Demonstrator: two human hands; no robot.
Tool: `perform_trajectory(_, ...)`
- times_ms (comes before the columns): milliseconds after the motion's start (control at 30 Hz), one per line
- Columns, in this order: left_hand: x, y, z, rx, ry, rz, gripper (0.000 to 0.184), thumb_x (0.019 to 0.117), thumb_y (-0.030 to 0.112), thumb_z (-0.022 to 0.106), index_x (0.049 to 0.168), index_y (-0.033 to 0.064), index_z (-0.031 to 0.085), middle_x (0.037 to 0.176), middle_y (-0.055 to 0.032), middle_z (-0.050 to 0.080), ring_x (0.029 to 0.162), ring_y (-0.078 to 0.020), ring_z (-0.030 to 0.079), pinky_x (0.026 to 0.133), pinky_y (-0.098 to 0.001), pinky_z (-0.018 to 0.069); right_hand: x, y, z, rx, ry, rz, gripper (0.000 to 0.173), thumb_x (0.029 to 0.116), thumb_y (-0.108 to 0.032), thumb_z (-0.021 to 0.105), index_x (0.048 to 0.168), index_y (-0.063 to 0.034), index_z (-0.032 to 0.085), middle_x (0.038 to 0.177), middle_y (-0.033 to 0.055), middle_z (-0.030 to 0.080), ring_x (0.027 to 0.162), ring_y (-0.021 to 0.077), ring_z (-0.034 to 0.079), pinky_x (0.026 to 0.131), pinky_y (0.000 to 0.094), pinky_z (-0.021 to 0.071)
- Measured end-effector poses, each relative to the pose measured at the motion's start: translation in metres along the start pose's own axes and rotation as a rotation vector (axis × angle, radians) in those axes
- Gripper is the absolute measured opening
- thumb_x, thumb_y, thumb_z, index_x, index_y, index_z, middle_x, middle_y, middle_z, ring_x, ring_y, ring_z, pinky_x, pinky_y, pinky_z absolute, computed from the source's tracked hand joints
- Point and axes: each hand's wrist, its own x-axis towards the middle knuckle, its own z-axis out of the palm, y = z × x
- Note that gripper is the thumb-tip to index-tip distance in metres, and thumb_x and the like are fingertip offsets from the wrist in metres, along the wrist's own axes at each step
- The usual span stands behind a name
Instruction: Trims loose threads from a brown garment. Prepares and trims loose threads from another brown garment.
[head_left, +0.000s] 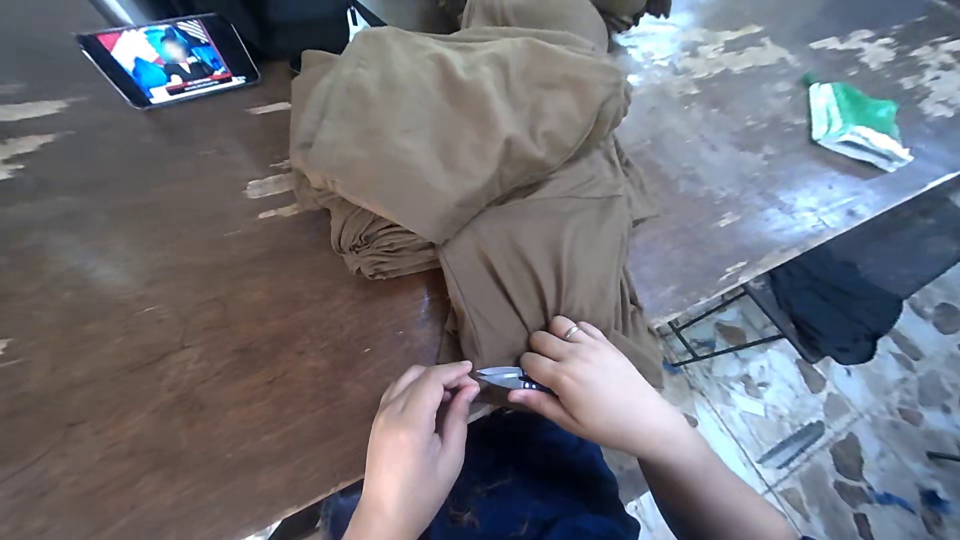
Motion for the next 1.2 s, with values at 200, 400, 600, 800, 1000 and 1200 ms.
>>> perform_trajectory(200, 0.005, -0.001, -0.024, -0.389, -0.395, 0.15, 0.04, 0.1009, 0.05, 0.059, 0.104, 0.0128, 0.073, 0.083, 0.0042, 0.07, 0.083, -0.0024, 0.064, 0.082, -0.0222, 0.0524, -0.007, 0.008, -0.001, 0.191, 0.094, -0.007, 0.058, 0.1076, -0.054, 0.034, 0.081, -0.0108, 0.061, 0.079, 0.0072, 0.059, 0.083, 0.0283, 0.058, 0.071, 0.0427, 0.046)
perform_trajectory(400, 0.03, 0.014, 0.013, 0.159, -0.122, 0.051, 0.052, 0.083, 0.017, 0.069, 0.135, 0.0131, 0.068, 0.101, -0.0097, 0.07, 0.087, -0.0212, 0.067, 0.075, -0.0368, 0.057, -0.022, 0.014, -0.022, 0.798, 0.405, -0.092, 0.051, 0.1091, -0.052, 0.035, 0.085, -0.0092, 0.049, 0.085, 0.0038, 0.049, 0.088, 0.0086, 0.051, 0.086, 0.0252, 0.0396)
perform_trajectory(600, 0.109, 0.033, -0.057, -0.607, 0.222, 0.2, 0.061, 0.1102, 0.025, 0.042, 0.162, 0.0076, 0.016, 0.164, -0.0012, 0.033, 0.147, -0.0191, 0.041, 0.12, -0.0389, 0.0397, -0.028, 0.022, -0.022, 0.689, 0.536, 0.094, 0.051, 0.1074, -0.055, 0.04, 0.095, -0.008, 0.057, 0.112, 0.0021, 0.054, 0.107, 0.001, 0.052, 0.092, 0.0187, 0.0435)
perform_trajectory(800, 0.086, 0.036, -0.042, -0.422, 0.095, 0.217, 0.029, 0.1054, 0.028, 0.057, 0.133, 0.0202, 0.061, 0.123, 0.01, 0.071, 0.11, -0.0062, 0.069, 0.095, -0.0254, 0.058, -0.042, 0.031, 0.0, 0.563, 0.279, 0.016, 0.035, 0.0946, -0.035, 0.073, 0.101, -0.0025, 0.064, 0.101, 0.0096, 0.067, 0.095, 0.013, 0.06, 0.089, 0.0273, 0.0491)
perform_trajectory(1000, 0.027, 0.015, 0.039, 0.082, -0.397, 0.296, 0.026, 0.092, 0.037, 0.072, 0.11, 0.0189, 0.077, 0.107, 0.0026, 0.074, 0.11, -0.022, 0.066, 0.088, -0.0441, 0.0528, -0.048, 0.035, 0.0, 0.569, 0.25, -0.031, 0.01, 0.0912, -0.012, 0.068, 0.088, -0.0036, 0.064, 0.083, 0.007, 0.065, 0.084, 0.0142, 0.059, 0.083, 0.0267, 0.0474)
perform_trajectory(1200, 0.017, 0.007, 0.033, -0.043, 0.078, 0.305, 0.017, 0.0859, 0.001, 0.066, 0.099, 0.0077, 0.075, 0.091, -0.0078, 0.06, 0.09, -0.0084, 0.059, 0.084, -0.0123, 0.0474, -0.041, 0.013, -0.036, 0.88, 0.388, -0.198, 0.018, 0.0958, -0.014, 0.066, 0.09, -0.0103, 0.049, 0.086, 0.005, 0.06, 0.083, 0.0112, 0.059, 0.077, 0.024, 0.0477)
